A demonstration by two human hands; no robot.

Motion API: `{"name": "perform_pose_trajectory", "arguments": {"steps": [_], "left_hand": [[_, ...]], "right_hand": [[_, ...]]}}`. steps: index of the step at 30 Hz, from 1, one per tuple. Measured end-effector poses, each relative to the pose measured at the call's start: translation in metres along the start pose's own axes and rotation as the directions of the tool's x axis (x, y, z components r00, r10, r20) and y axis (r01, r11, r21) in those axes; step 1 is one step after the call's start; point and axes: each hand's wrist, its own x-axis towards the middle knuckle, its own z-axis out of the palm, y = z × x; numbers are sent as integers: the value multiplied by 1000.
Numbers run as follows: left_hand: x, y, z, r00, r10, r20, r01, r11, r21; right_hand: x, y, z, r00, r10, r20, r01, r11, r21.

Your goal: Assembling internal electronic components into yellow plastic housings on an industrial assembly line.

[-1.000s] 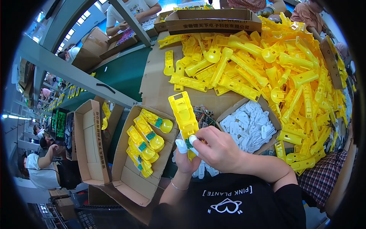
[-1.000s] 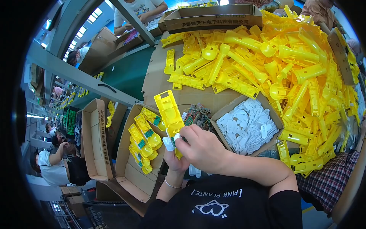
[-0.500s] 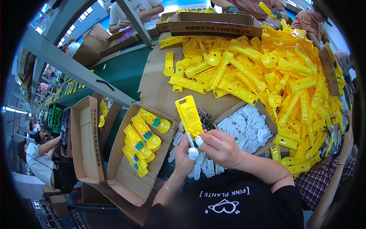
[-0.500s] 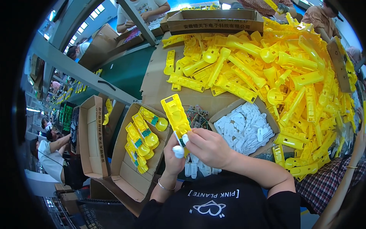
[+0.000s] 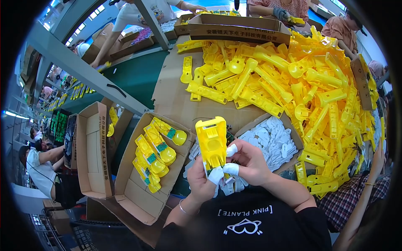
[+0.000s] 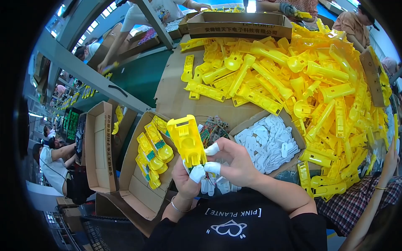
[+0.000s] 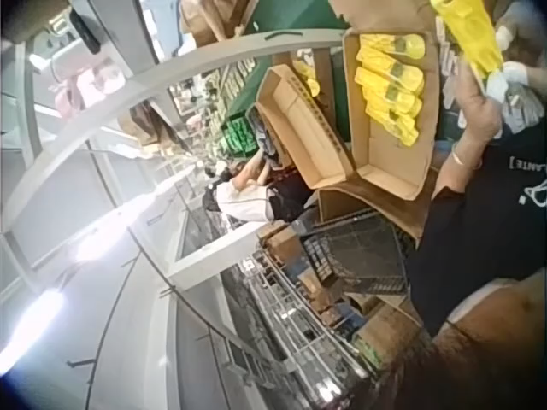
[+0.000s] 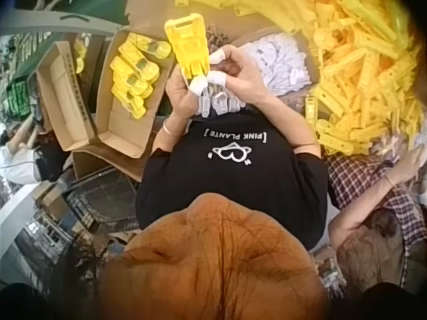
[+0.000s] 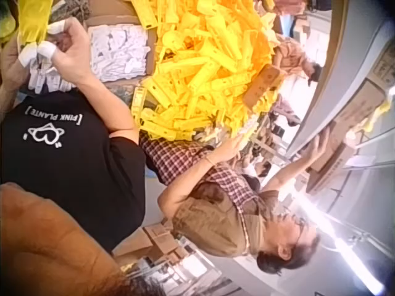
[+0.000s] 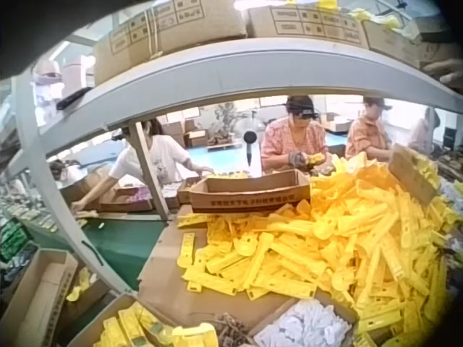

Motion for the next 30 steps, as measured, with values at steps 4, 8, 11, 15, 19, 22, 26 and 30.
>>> {"name": "perform_pose_trajectory", "arguments": {"steps": [4, 8, 11, 15, 19, 22, 26, 30], "left_hand": [[6, 10, -2, 997, -83, -3, 83, 996, -43], [28, 28, -2, 979, -195, 66, 202, 851, -485], [35, 13, -13, 969, -221, 110, 246, 819, -519], [45, 7, -47, 965, -175, 196, 162, 984, 80], [49, 27, -48, 937, -227, 265, 36, 818, 573], [53, 32, -41, 957, -204, 204, 10, 730, 684], [53, 28, -34, 988, -103, 117, -5, 730, 684], [50, 16, -33, 995, 92, 45, -91, 596, 797]], "right_hand": [[6, -2, -2, 987, 161, 13, -162, 987, 10], [15, 13, -18, 958, 40, 284, -75, 991, 112], [2, 10, -23, 822, 398, 407, -209, 876, -434], [0, -22, -39, 729, 577, 369, -442, 808, -389], [36, -63, -66, 724, 617, 310, -192, 611, -768], [41, -70, -61, 735, 589, 335, -222, 676, -702], [23, -56, -47, 877, 354, 326, -64, 757, -651], [21, -63, -27, 757, 650, 73, -572, 712, -406]]}}
